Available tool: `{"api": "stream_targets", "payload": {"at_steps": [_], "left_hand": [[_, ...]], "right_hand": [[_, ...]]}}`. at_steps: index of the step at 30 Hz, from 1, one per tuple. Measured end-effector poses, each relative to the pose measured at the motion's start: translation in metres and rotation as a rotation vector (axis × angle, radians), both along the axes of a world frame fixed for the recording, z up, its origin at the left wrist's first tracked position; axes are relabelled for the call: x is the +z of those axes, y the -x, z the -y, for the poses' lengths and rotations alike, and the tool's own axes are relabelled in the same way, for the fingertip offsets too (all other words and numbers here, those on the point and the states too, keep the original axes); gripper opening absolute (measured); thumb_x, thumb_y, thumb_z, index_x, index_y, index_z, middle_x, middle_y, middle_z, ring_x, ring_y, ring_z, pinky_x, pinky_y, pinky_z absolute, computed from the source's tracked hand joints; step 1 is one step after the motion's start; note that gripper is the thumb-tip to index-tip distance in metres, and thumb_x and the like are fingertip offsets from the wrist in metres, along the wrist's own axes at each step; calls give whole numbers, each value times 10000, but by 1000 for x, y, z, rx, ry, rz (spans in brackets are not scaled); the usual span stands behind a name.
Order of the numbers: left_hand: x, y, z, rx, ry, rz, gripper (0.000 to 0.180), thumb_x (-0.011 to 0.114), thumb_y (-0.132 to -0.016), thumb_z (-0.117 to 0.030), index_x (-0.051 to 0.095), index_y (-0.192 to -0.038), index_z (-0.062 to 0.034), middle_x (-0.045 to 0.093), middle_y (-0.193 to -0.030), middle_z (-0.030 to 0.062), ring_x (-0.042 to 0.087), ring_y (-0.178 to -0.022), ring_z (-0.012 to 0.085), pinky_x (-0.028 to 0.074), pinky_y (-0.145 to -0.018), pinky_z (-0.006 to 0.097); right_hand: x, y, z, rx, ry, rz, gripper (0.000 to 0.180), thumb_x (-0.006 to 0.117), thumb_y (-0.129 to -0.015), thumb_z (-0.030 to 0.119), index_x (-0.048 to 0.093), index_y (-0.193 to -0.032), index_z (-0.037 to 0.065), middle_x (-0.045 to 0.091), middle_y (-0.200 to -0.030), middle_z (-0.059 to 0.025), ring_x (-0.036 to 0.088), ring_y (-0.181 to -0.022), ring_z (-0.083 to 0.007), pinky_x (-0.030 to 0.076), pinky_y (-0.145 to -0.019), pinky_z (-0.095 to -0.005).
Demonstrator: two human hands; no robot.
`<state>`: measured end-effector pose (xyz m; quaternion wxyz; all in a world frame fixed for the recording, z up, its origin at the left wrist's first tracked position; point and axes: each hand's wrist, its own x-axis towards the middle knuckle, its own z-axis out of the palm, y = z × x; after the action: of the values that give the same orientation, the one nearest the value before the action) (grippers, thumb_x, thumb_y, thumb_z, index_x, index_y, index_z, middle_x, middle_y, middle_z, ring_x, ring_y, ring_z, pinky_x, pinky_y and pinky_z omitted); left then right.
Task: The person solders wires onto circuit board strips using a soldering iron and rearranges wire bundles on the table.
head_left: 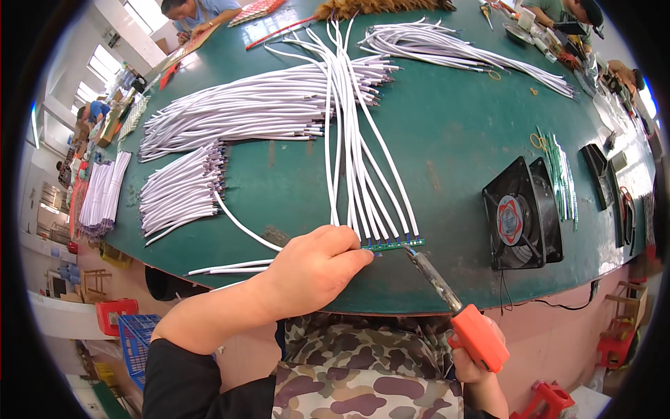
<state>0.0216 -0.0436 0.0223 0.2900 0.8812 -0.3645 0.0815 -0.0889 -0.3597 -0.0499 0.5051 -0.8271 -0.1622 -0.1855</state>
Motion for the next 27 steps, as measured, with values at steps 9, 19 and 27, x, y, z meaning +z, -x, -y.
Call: {"api": "stream_targets", "payload": {"at_steps": [9,19,27], "left_hand": [[-7,-5,3,-34,-175,170,274,704,-732,-52,723,-1004,-25,599,-891,69,596,-761,248,505,-670,355],[-4,-11,1,-70,-227,65,302,691,-732,-39,725,-1031,-14,565,-897,68,568,-798,249,506,-707,348],[-7,-11,0,-64,-173,76,310,680,-733,-35,730,-1038,-19,569,-896,60,569,-786,246,507,-699,350]], "right_hand": [[-1,-7,-5,62,-48,30,175,660,-810,179,696,-869,17,684,-771,-86,641,-668,-271,499,-609,-365],[-3,-8,-11,64,11,8,148,624,-710,95,677,-834,35,651,-727,-84,621,-642,-282,495,-588,-371],[-6,-11,-14,54,47,78,226,655,-888,244,685,-858,23,650,-726,-71,614,-620,-285,492,-570,-380]]}}
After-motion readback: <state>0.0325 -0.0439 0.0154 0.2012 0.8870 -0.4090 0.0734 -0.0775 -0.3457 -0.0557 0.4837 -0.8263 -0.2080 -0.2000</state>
